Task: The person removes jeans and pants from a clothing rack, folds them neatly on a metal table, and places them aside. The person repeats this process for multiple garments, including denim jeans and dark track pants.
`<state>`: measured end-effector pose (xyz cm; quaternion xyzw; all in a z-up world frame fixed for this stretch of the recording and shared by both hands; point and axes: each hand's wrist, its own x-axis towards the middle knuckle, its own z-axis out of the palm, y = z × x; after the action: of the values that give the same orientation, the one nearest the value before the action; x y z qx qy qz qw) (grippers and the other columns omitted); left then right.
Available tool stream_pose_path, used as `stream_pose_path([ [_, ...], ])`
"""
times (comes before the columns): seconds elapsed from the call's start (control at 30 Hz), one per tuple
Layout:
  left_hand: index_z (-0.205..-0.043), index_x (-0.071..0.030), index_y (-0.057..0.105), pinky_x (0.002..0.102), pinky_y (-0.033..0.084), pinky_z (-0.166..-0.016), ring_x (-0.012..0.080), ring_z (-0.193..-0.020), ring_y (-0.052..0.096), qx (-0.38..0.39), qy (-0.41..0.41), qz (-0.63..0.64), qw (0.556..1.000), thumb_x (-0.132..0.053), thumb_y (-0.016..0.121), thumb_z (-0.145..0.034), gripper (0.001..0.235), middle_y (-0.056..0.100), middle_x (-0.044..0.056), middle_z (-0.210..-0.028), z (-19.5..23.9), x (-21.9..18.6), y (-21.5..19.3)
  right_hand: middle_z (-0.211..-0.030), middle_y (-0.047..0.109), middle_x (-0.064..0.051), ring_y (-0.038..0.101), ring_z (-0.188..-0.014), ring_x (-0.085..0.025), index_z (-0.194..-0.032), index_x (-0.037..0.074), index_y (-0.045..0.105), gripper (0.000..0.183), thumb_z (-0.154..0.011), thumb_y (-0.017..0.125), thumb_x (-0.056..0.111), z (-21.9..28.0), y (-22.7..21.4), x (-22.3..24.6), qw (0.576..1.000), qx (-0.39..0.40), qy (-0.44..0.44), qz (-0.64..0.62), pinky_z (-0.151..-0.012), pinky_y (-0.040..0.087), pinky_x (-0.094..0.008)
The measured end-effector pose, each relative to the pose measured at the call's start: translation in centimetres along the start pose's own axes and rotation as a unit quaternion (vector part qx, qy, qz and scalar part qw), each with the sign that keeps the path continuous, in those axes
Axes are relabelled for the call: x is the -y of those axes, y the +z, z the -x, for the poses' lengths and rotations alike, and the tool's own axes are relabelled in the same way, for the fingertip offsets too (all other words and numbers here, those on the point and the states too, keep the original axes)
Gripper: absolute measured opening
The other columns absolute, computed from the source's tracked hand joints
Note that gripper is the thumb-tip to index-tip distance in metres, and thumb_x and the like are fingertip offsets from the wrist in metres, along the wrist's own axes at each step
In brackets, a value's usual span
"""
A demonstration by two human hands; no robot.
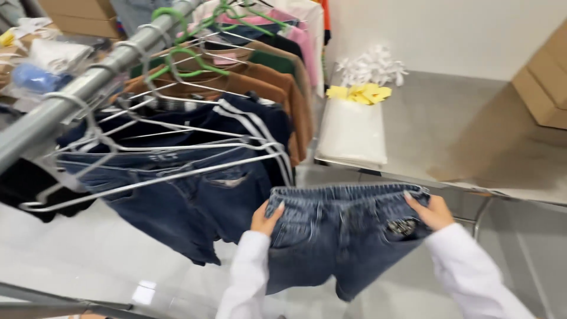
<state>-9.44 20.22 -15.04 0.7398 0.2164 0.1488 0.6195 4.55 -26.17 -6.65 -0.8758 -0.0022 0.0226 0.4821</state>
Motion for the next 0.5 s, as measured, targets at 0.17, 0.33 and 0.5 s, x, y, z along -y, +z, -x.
stream_pose_path([
  [0.17, -0.136, -0.004, 0.06, 0.047, 0.048, -0.108, 0.0389, -0.126, 0.059, -0.089, 0.011, -0.01, 0.996, -0.048, 0.076, -0.088, 0.067, 0.064, 0.026, -0.13, 7.8, -7.7, 15.5, -0.098, 0.072, -0.022, 0.069, -0.093, -0.031, -0.113, -0.001, 0.073, 0.041, -0.096, 0.078, 0.037, 4.9, 2.0, 2.6, 0.974, -0.137, 0.096, -0.152, -0.08, 0.052, -0.047],
  [0.33, -0.125, -0.021, 0.058, 0.046, 0.055, -0.094, 0.0355, -0.112, 0.068, 0.073, 0.021, -0.029, 0.997, -0.042, 0.075, -0.088, 0.046, 0.072, 0.012, -0.111, 17.6, -13.1, 25.3, -0.104, 0.067, -0.026, 0.063, -0.096, -0.03, -0.121, -0.011, 0.066, 0.05, -0.097, 0.072, 0.033, 14.3, 1.5, 11.7, 0.936, -0.125, 0.159, -0.289, -0.082, 0.051, -0.047],
  [0.5, -0.117, -0.016, 0.047, 0.05, 0.056, -0.08, 0.0434, -0.095, 0.069, 0.128, 0.222, -0.087, 0.963, -0.061, 0.061, -0.093, 0.053, 0.065, 0.016, -0.095, 20.2, -15.0, 26.2, -0.104, 0.073, -0.018, 0.071, -0.097, -0.026, -0.116, -0.002, 0.071, 0.031, -0.102, 0.065, 0.024, 15.2, -2.1, 6.7, 0.896, -0.003, 0.062, -0.44, -0.087, 0.058, -0.045],
])
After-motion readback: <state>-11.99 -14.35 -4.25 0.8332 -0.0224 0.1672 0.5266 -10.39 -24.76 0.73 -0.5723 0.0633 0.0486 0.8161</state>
